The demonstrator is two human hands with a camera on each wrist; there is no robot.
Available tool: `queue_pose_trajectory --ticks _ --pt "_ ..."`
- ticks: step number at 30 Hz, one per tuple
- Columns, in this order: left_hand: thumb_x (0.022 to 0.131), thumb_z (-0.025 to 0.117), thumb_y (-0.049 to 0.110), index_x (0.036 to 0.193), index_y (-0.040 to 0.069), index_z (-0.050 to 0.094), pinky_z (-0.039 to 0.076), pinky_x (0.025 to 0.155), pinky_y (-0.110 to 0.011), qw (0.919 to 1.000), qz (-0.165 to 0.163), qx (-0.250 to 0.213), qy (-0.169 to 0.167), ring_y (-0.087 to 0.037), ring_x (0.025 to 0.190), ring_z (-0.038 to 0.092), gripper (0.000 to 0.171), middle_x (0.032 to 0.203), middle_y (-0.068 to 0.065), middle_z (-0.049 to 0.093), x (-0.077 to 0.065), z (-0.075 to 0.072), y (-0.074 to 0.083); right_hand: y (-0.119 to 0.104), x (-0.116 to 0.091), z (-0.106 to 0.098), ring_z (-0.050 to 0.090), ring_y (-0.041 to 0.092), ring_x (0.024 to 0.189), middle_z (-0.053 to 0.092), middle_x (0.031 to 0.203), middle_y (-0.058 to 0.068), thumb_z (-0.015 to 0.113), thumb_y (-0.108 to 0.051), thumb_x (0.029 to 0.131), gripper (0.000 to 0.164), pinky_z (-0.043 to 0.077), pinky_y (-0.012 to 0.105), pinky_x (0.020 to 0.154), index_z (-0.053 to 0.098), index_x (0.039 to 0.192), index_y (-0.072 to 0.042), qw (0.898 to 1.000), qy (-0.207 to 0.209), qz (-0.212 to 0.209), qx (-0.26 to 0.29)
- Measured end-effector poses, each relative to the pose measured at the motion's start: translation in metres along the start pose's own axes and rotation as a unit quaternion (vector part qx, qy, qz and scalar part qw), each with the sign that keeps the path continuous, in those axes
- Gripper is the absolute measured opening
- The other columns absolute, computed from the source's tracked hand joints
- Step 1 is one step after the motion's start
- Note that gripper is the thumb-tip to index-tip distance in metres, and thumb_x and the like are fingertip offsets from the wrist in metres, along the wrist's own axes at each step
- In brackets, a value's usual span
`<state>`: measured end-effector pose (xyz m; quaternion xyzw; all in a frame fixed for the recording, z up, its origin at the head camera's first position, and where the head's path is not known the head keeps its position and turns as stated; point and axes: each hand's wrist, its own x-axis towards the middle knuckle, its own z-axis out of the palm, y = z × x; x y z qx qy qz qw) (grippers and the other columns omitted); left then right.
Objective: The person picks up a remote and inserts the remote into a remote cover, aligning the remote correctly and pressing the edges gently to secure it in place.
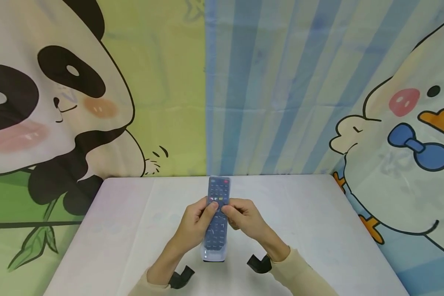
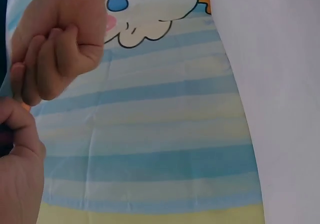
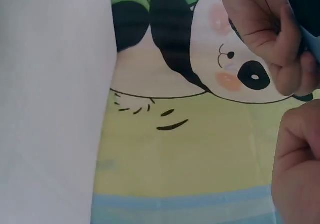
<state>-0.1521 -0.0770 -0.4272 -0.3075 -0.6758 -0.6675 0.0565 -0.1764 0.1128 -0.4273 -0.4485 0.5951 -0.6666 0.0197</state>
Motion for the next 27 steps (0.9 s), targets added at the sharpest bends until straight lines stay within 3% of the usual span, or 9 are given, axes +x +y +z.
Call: queue_pose_trajectory --ticks 2,5,9,13,15,20,23,27 --pt "0.107 0.044 0.002 0.106 0.002 0.064 0.054 0.051 -0.035 0.9994 0.022 -0.001 -0.025 -0.013 0.064 0.060 0.020 0.081 -0.007 0.064 -0.002 -0.001 0.000 0.004 -0.003 -0.001 0.025 0.017 0.042 0.031 0.053 0.008 0.052 -0.022 0.106 0.038 0.021 0.032 0.036 0.049 0.076 0.001 0.996 -0.018 0.037 0.084" --pt "0.106 0.044 0.001 0.104 0.005 0.064 0.054 0.050 -0.034 0.9983 0.031 0.007 -0.050 -0.011 0.063 0.059 0.020 0.080 -0.005 0.063 -0.003 -0.002 0.000 0.006 -0.008 -0.002 0.023 0.014 0.043 0.031 0.055 0.008 0.051 -0.032 0.106 0.042 0.019 0.031 0.037 0.054 0.094 0.009 0.989 -0.044 0.073 0.117" --pt "0.107 0.045 0.005 0.105 0.007 0.064 0.057 0.056 -0.035 0.9971 -0.004 0.031 -0.070 -0.013 0.067 0.063 0.019 0.085 -0.002 0.066 -0.004 -0.002 0.000 0.006 -0.014 0.000 0.026 0.009 0.046 0.032 0.057 0.009 0.040 -0.020 0.110 0.034 0.022 0.026 0.038 0.050 0.116 0.012 0.995 -0.049 0.071 0.059" --pt "0.109 0.044 0.014 0.106 0.011 0.064 0.056 0.054 -0.032 0.9915 -0.049 0.069 -0.099 -0.011 0.063 0.063 0.021 0.082 0.001 0.066 -0.001 -0.003 0.000 0.007 -0.018 0.007 0.037 0.003 0.049 0.043 0.058 0.017 0.034 -0.005 0.109 0.026 0.030 0.020 0.040 0.053 0.107 0.012 0.999 0.010 0.051 0.000" --pt "0.109 0.043 0.016 0.098 0.013 0.062 0.052 0.049 -0.029 0.9885 -0.050 0.098 -0.104 -0.008 0.058 0.058 0.022 0.074 0.005 0.061 0.001 -0.005 0.000 0.007 -0.020 0.009 0.044 0.002 0.051 0.051 0.060 0.019 0.035 -0.004 0.108 0.026 0.034 0.019 0.040 0.055 0.104 0.013 0.997 0.042 0.057 -0.008" --pt "0.107 0.050 0.016 0.075 0.018 0.049 0.035 0.044 -0.021 0.9833 -0.002 0.152 -0.099 -0.001 0.053 0.040 0.032 0.062 0.013 0.042 0.008 -0.009 -0.001 0.007 -0.022 0.006 0.057 0.004 0.053 0.065 0.068 0.006 0.036 -0.009 0.106 0.033 0.042 0.019 0.039 0.054 0.100 0.018 0.993 0.076 0.083 0.018" --pt "0.105 0.052 0.009 0.070 0.018 0.045 0.030 0.042 -0.019 0.9850 0.042 0.126 -0.111 0.001 0.050 0.036 0.036 0.058 0.012 0.039 0.011 -0.009 -0.004 0.007 -0.020 0.004 0.061 0.004 0.057 0.066 0.073 -0.003 0.037 -0.010 0.104 0.035 0.047 0.021 0.042 0.052 0.099 0.021 0.993 0.089 0.074 0.032" --pt "0.103 0.051 0.000 0.068 0.016 0.047 0.030 0.039 -0.018 0.9876 0.068 0.082 -0.115 0.002 0.046 0.038 0.039 0.054 0.009 0.041 0.012 -0.006 -0.005 0.005 -0.017 0.009 0.061 0.006 0.060 0.064 0.076 -0.004 0.038 -0.008 0.103 0.036 0.051 0.024 0.047 0.052 0.096 0.024 0.987 0.145 0.068 0.032"
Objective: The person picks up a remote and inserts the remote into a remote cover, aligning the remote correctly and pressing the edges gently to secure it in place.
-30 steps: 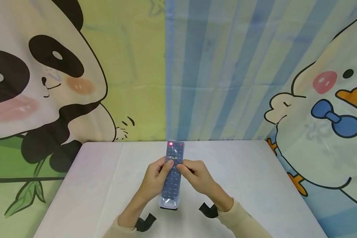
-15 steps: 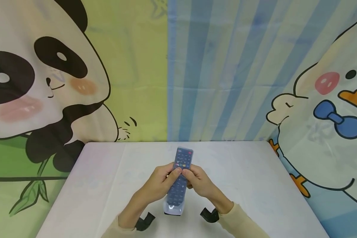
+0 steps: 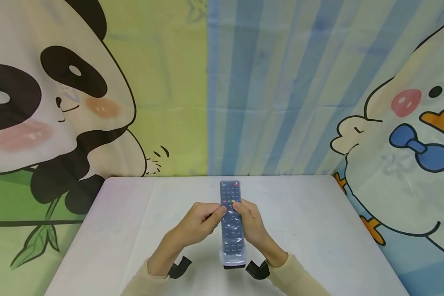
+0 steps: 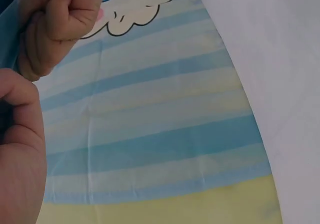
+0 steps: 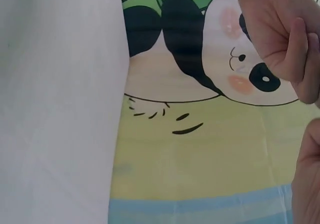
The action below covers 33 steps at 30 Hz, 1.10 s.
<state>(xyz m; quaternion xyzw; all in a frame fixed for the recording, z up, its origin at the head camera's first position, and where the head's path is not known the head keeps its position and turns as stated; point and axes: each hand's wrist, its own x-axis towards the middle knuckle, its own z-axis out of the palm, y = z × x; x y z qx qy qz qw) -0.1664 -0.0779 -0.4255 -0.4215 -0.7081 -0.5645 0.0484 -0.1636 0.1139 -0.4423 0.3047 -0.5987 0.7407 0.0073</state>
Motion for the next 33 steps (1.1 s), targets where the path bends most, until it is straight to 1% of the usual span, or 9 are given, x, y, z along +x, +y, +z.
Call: queue_pose_trajectory --ticks 4,7,12,17,20,23,27,30,33 --pt "0.103 0.050 -0.003 0.069 0.014 0.049 0.030 0.040 -0.017 0.9998 -0.001 0.020 0.007 0.002 0.049 0.037 0.038 0.056 0.008 0.041 -0.001 0.003 0.001 -0.001 0.003 0.008 0.058 0.009 0.056 0.061 0.070 0.000 0.043 -0.010 0.103 0.036 0.048 0.023 0.045 0.055 0.090 0.021 0.997 0.075 0.029 -0.012" --pt "0.102 0.049 -0.006 0.069 0.012 0.049 0.028 0.040 -0.018 0.9992 0.004 0.040 -0.002 0.004 0.050 0.033 0.037 0.056 0.008 0.039 -0.005 0.004 0.003 -0.002 0.005 0.011 0.057 0.010 0.053 0.059 0.066 0.002 0.045 -0.012 0.102 0.036 0.047 0.023 0.045 0.056 0.087 0.019 0.992 0.105 0.063 -0.008" --pt "0.104 0.048 -0.001 0.072 0.011 0.053 0.027 0.043 -0.017 0.9975 -0.007 0.070 -0.011 0.003 0.052 0.030 0.035 0.058 0.012 0.035 -0.006 0.005 0.008 -0.002 0.008 0.010 0.058 0.011 0.053 0.060 0.066 0.004 0.044 -0.014 0.103 0.037 0.048 0.023 0.046 0.054 0.091 0.020 0.990 0.108 0.092 0.003" --pt "0.109 0.043 0.017 0.070 0.013 0.056 0.032 0.047 -0.019 0.9899 -0.070 0.123 -0.005 0.001 0.053 0.035 0.042 0.059 0.014 0.035 -0.002 0.007 0.008 -0.001 0.008 0.005 0.064 0.013 0.059 0.064 0.072 0.005 0.042 -0.016 0.103 0.040 0.053 0.026 0.049 0.058 0.103 0.020 0.993 0.075 0.095 -0.016" --pt "0.111 0.039 0.025 0.060 0.013 0.053 0.033 0.042 -0.020 0.9890 -0.130 0.071 0.002 -0.001 0.046 0.039 0.054 0.052 0.012 0.041 -0.001 0.008 0.008 -0.002 0.007 0.001 0.066 0.014 0.061 0.066 0.076 0.005 0.041 -0.016 0.104 0.040 0.055 0.029 0.050 0.057 0.107 0.020 0.995 0.041 0.087 -0.029" --pt "0.111 0.037 0.030 0.052 0.008 0.050 0.031 0.036 -0.020 0.9832 -0.180 -0.027 0.001 -0.004 0.038 0.039 0.064 0.047 0.009 0.045 0.000 0.007 0.007 -0.004 0.007 -0.002 0.066 0.014 0.063 0.067 0.078 0.005 0.039 -0.016 0.104 0.041 0.055 0.029 0.051 0.055 0.107 0.022 0.997 0.005 0.070 -0.024" --pt "0.110 0.039 0.031 0.050 0.000 0.045 0.028 0.032 -0.021 0.9714 -0.181 -0.146 -0.049 -0.006 0.035 0.037 0.068 0.045 0.005 0.044 0.003 0.002 0.007 -0.010 0.009 -0.006 0.065 0.012 0.065 0.068 0.081 0.007 0.036 -0.012 0.104 0.040 0.055 0.029 0.051 0.054 0.106 0.023 0.997 -0.051 0.048 -0.024" --pt "0.109 0.041 0.034 0.051 -0.003 0.039 0.023 0.032 -0.022 0.9532 -0.183 -0.225 -0.087 -0.007 0.034 0.034 0.069 0.044 0.004 0.041 0.006 -0.001 0.007 -0.014 0.012 -0.008 0.064 0.010 0.064 0.066 0.080 0.010 0.034 -0.013 0.104 0.040 0.054 0.028 0.051 0.056 0.105 0.021 0.993 -0.097 0.044 -0.046" --pt "0.109 0.040 0.037 0.054 -0.005 0.038 0.023 0.032 -0.022 0.9431 -0.191 -0.256 -0.091 -0.007 0.034 0.035 0.069 0.043 0.003 0.040 0.008 0.002 0.005 -0.016 0.014 -0.010 0.062 0.009 0.064 0.064 0.078 0.012 0.033 -0.015 0.106 0.041 0.053 0.029 0.051 0.058 0.104 0.017 0.987 -0.138 0.048 -0.067"
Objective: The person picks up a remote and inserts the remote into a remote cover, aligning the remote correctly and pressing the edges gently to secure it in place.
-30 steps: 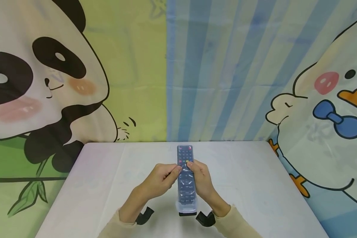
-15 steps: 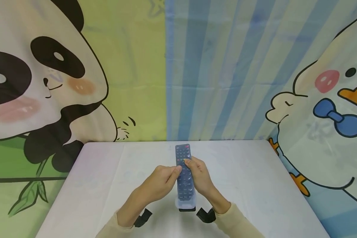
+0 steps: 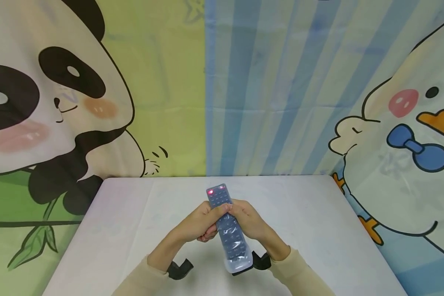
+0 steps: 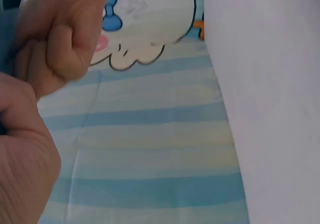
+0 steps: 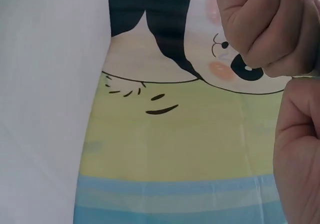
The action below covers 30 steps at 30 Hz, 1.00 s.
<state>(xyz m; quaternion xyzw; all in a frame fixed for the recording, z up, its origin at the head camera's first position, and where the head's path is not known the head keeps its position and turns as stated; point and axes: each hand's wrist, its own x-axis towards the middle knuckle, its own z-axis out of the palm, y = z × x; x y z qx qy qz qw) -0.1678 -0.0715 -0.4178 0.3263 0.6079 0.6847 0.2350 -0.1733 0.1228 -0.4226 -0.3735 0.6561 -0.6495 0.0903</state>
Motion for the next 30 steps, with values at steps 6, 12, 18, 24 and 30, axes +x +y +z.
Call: queue_pose_trajectory --ticks 6,12,18,24,30 --pt "0.110 0.037 0.038 0.051 -0.005 0.041 0.025 0.033 -0.022 0.9970 0.046 0.036 0.050 -0.007 0.035 0.035 0.072 0.039 -0.009 0.035 0.005 0.001 -0.014 0.005 0.001 -0.002 0.064 0.012 0.069 0.064 0.082 0.023 0.028 -0.018 0.110 0.044 0.055 0.031 0.057 0.055 0.110 0.016 0.999 -0.034 0.006 0.004" --pt "0.109 0.042 0.033 0.057 -0.003 0.054 0.028 0.034 -0.023 0.9912 0.087 0.073 0.069 -0.007 0.037 0.037 0.065 0.040 -0.008 0.039 0.000 -0.015 -0.021 0.007 -0.007 0.003 0.057 0.009 0.066 0.060 0.078 0.005 0.042 -0.014 0.109 0.025 0.050 0.027 0.052 0.056 0.097 0.003 0.999 -0.009 0.005 -0.051" --pt "0.109 0.044 0.025 0.061 -0.001 0.061 0.027 0.034 -0.021 0.9833 0.090 0.117 0.106 -0.005 0.037 0.038 0.057 0.042 -0.005 0.044 -0.006 -0.026 -0.016 0.009 -0.009 0.004 0.035 0.005 0.053 0.038 0.061 -0.002 0.059 0.002 0.099 0.030 0.028 0.022 0.046 0.050 0.074 -0.012 0.992 0.008 -0.045 -0.117" --pt "0.107 0.045 0.024 0.063 -0.007 0.059 0.030 0.035 -0.020 0.9806 0.055 0.085 0.168 -0.006 0.037 0.040 0.055 0.047 0.002 0.051 -0.004 -0.027 -0.019 0.010 -0.009 0.011 0.033 0.005 0.045 0.036 0.055 0.005 0.049 0.007 0.102 0.033 0.027 0.020 0.038 0.046 0.072 -0.009 0.996 -0.004 -0.048 -0.069" --pt "0.105 0.048 0.031 0.069 -0.003 0.059 0.034 0.035 -0.019 0.9778 0.047 0.005 0.204 -0.008 0.039 0.047 0.051 0.053 -0.001 0.058 0.004 -0.022 -0.021 -0.001 -0.014 0.017 0.034 0.009 0.043 0.035 0.054 0.009 0.044 0.006 0.104 0.031 0.028 0.022 0.037 0.047 0.074 -0.004 0.999 0.002 -0.038 -0.003"
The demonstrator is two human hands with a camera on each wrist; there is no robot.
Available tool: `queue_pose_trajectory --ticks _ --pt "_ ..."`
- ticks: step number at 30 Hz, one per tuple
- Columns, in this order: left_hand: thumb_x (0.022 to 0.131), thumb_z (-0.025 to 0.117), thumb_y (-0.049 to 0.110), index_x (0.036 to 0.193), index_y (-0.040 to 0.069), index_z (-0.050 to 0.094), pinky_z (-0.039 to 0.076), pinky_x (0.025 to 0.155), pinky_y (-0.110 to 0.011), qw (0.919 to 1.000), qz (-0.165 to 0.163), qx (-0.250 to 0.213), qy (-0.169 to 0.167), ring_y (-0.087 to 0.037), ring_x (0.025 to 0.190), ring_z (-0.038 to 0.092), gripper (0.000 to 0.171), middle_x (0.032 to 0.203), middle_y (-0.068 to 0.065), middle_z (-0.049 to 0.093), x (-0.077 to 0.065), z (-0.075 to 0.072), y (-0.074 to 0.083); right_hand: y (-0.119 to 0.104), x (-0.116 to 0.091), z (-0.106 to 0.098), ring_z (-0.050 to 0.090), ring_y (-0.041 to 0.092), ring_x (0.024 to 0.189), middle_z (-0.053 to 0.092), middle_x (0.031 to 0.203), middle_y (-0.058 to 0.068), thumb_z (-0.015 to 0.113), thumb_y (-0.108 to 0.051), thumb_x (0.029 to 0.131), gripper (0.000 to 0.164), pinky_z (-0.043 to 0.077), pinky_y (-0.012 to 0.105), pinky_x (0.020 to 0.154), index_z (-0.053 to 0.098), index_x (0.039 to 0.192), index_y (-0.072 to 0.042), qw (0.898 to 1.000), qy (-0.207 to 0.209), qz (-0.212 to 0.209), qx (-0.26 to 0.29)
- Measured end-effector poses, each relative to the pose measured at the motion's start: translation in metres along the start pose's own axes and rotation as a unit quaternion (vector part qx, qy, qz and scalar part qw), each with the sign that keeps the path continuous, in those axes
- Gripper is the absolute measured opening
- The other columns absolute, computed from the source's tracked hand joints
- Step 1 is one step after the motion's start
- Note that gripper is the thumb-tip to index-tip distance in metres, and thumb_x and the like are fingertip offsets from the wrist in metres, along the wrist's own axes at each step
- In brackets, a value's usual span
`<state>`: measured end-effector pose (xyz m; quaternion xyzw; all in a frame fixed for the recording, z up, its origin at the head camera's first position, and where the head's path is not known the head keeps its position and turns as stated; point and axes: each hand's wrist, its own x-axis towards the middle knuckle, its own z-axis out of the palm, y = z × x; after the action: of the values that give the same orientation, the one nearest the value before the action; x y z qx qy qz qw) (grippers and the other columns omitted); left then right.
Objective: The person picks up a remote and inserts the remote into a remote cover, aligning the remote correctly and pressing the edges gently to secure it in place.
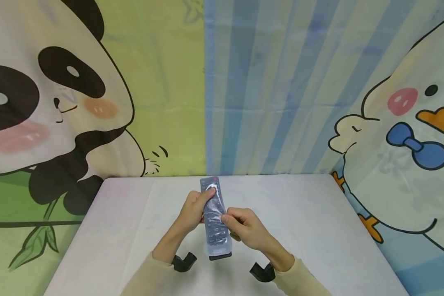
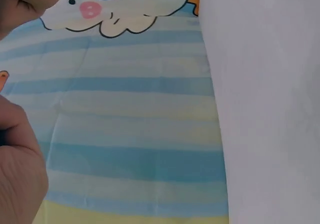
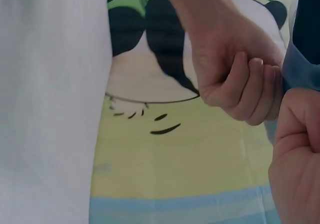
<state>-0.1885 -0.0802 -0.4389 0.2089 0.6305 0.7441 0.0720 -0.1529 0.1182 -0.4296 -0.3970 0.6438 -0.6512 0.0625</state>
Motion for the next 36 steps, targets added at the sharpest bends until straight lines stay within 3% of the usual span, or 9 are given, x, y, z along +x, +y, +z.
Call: queue_pose_trajectory --ticks 6,11,14,16,21,24,27,31,36 --pt "0.106 0.044 0.026 0.068 -0.010 0.057 0.033 0.035 -0.018 0.9974 0.054 0.006 -0.047 -0.005 0.040 0.046 0.054 0.053 0.003 0.057 0.002 0.008 0.002 -0.002 -0.001 -0.004 0.036 0.013 0.045 0.037 0.057 0.009 0.047 0.001 0.105 0.030 0.030 0.024 0.038 0.046 0.075 -0.005 1.000 0.016 -0.009 -0.004" --pt "0.107 0.045 0.026 0.062 -0.004 0.057 0.030 0.036 -0.021 0.9880 0.097 0.065 -0.101 -0.004 0.040 0.040 0.056 0.047 -0.001 0.048 0.001 0.011 0.003 0.004 -0.003 -0.011 0.039 0.007 0.051 0.045 0.063 -0.001 0.050 -0.011 0.106 0.026 0.031 0.023 0.042 0.054 0.083 -0.001 0.997 0.045 0.051 -0.027" --pt "0.109 0.044 0.024 0.056 0.001 0.054 0.028 0.037 -0.022 0.9817 0.090 0.094 -0.139 -0.004 0.040 0.037 0.058 0.044 -0.002 0.043 0.000 0.013 0.002 0.007 0.000 -0.017 0.050 0.006 0.056 0.060 0.073 -0.001 0.051 -0.020 0.107 0.030 0.041 0.022 0.046 0.063 0.096 0.005 0.996 0.032 0.083 -0.017" --pt "0.109 0.043 0.023 0.054 0.002 0.052 0.027 0.037 -0.022 0.9791 0.081 0.104 -0.155 -0.004 0.039 0.035 0.059 0.043 0.000 0.041 0.000 0.014 0.001 0.008 0.004 -0.019 0.059 0.008 0.062 0.070 0.082 0.006 0.051 -0.024 0.107 0.036 0.048 0.022 0.050 0.065 0.105 0.009 0.996 0.004 0.088 -0.001" --pt "0.110 0.037 0.033 0.052 0.001 0.048 0.025 0.037 -0.023 0.9809 0.065 0.095 -0.157 -0.004 0.038 0.033 0.067 0.042 0.005 0.039 -0.001 0.017 0.002 0.008 0.009 -0.020 0.069 0.014 0.070 0.072 0.090 0.022 0.046 -0.023 0.109 0.042 0.056 0.027 0.053 0.063 0.107 0.016 0.995 -0.040 0.073 0.056" --pt "0.111 0.031 0.034 0.055 0.001 0.046 0.029 0.038 -0.023 0.9841 0.068 0.099 -0.130 -0.005 0.042 0.036 0.067 0.047 0.006 0.041 -0.003 0.019 0.002 0.009 0.010 -0.019 0.071 0.018 0.074 0.073 0.090 0.017 0.044 -0.021 0.109 0.043 0.058 0.031 0.057 0.059 0.108 0.019 0.994 -0.009 0.070 0.087" --pt "0.110 0.041 0.025 0.058 0.007 0.045 0.030 0.039 -0.021 0.9818 0.095 0.134 -0.095 -0.003 0.044 0.037 0.055 0.051 0.009 0.041 -0.009 0.021 0.001 0.010 0.011 -0.019 0.070 0.017 0.071 0.071 0.084 0.009 0.042 -0.020 0.109 0.044 0.058 0.030 0.058 0.054 0.105 0.023 0.991 0.043 0.068 0.106" --pt "0.104 0.055 0.010 0.062 0.014 0.047 0.027 0.039 -0.020 0.9660 0.149 0.189 -0.096 -0.001 0.047 0.035 0.043 0.053 0.011 0.041 -0.018 0.026 0.001 0.011 0.013 -0.022 0.063 0.010 0.062 0.065 0.075 0.003 0.043 -0.018 0.109 0.038 0.053 0.023 0.053 0.056 0.097 0.015 0.986 0.106 0.059 0.114" --pt "0.104 0.053 0.004 0.065 0.014 0.050 0.028 0.038 -0.018 0.9497 0.181 0.226 -0.118 0.004 0.048 0.035 0.040 0.055 0.009 0.045 -0.024 0.032 0.006 0.010 0.016 -0.018 0.059 0.009 0.056 0.060 0.069 0.002 0.048 -0.019 0.107 0.030 0.050 0.022 0.048 0.064 0.091 0.001 0.977 0.173 0.072 0.106"
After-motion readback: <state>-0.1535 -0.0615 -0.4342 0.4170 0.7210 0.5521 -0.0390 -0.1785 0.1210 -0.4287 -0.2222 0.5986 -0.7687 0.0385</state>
